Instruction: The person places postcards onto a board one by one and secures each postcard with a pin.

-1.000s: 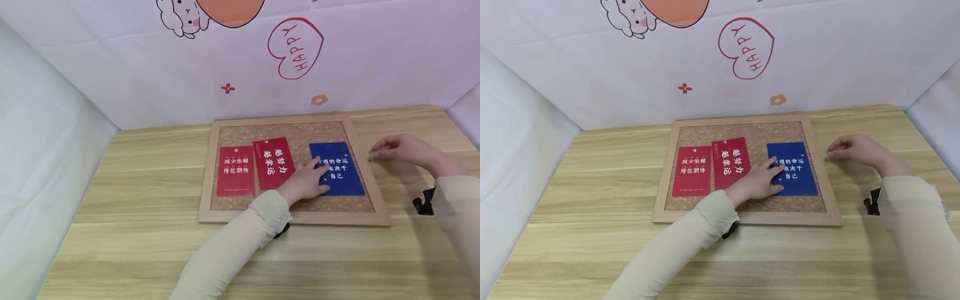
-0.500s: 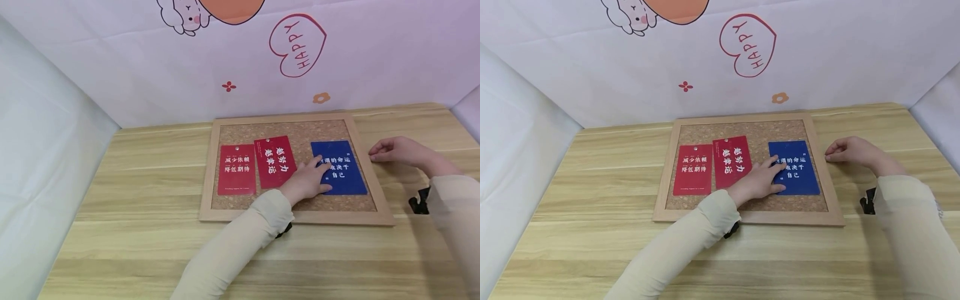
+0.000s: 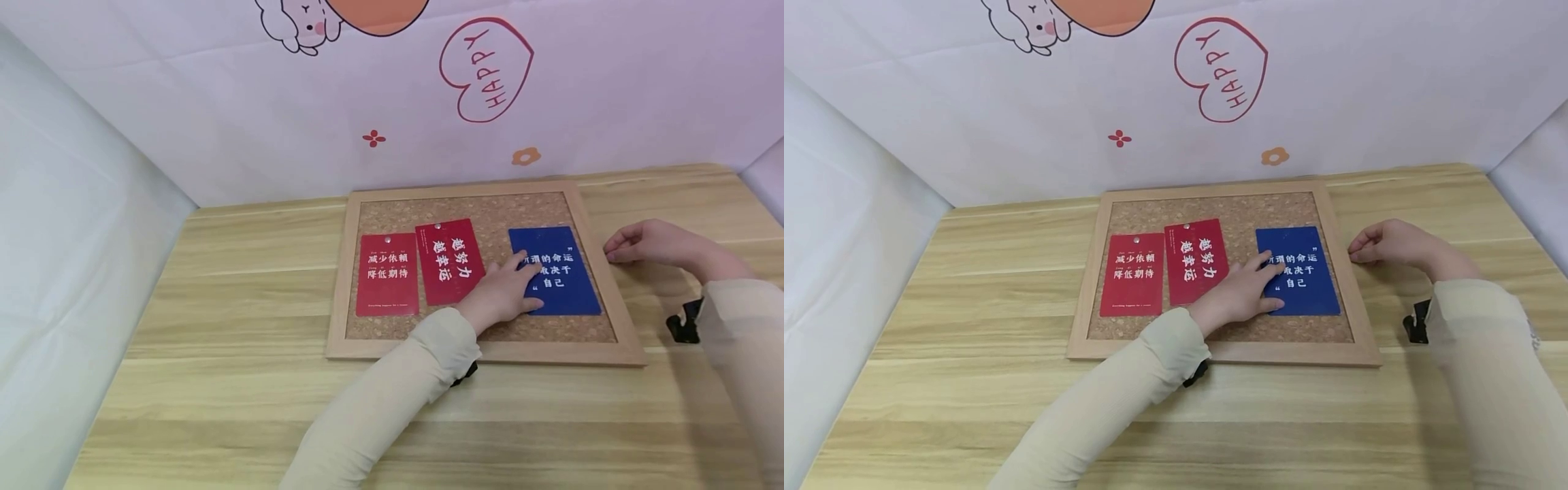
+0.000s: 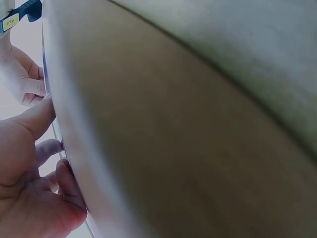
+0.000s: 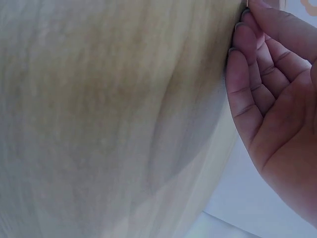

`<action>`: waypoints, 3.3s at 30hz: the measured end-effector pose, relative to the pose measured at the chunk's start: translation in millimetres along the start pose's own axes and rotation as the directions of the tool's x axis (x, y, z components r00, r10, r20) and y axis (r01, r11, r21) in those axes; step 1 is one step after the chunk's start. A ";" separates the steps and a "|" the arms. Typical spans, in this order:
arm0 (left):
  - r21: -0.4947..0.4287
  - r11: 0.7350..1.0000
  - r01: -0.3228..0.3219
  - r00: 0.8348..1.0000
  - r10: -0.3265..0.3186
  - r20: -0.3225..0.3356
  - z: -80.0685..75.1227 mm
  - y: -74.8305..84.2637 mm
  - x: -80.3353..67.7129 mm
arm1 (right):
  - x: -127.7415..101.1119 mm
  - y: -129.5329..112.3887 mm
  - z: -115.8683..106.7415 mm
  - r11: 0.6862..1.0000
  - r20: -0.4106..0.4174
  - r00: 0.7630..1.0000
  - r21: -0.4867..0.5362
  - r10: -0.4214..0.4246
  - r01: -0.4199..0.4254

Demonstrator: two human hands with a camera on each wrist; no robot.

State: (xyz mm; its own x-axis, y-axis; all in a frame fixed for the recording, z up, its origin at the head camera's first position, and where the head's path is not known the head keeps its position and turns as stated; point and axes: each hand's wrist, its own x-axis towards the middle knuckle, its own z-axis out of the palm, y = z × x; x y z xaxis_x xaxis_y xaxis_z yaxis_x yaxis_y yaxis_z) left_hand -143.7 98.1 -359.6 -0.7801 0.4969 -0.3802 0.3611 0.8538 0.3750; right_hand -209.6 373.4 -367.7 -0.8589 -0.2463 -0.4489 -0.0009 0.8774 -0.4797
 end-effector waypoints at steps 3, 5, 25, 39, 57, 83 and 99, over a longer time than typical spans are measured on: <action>0.006 1.000 -0.001 1.000 0.001 -0.003 -0.3 0.1 -0.5 | -1.2 -1.4 -0.7 1.000 -0.002 1.000 0.002 0.000 0.000; 0.013 1.000 -0.003 1.000 0.004 -0.004 -0.4 0.2 -0.8 | -2.7 -2.5 -1.1 1.000 -0.021 1.000 0.000 -0.001 0.001; 0.013 1.000 0.005 1.000 -0.005 0.004 -0.6 0.0 -1.1 | -6.6 -25.1 -14.8 0.940 -0.125 0.989 0.339 0.081 -0.034; 0.030 0.999 -0.016 1.000 0.016 -0.006 -0.6 0.8 -2.3 | 12.9 -62.3 -1.6 0.949 -0.042 0.999 0.314 0.012 0.002; 0.036 0.999 -0.022 1.000 0.022 -0.007 -1.1 0.3 -2.5 | 31.0 -89.3 12.3 0.907 0.031 0.999 0.420 0.037 -0.047; 0.055 0.998 -0.019 1.000 0.019 0.000 -1.1 -0.4 -0.8 | 39.4 -87.3 12.4 0.870 0.061 0.995 0.482 0.083 -0.102; 0.051 0.999 -0.014 1.000 0.013 0.012 0.6 -2.7 1.3 | 37.6 -84.7 14.2 0.877 0.068 0.995 0.471 0.069 -0.093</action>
State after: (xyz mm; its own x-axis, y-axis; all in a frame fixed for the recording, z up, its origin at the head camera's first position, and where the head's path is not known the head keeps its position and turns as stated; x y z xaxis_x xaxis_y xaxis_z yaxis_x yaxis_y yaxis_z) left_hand -145.4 96.6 -361.7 -0.7690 0.5100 -0.3853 0.3977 0.8537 0.3362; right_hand -234.5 284.0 -354.6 -0.8203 -0.2122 -0.5311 0.3203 0.5990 -0.7339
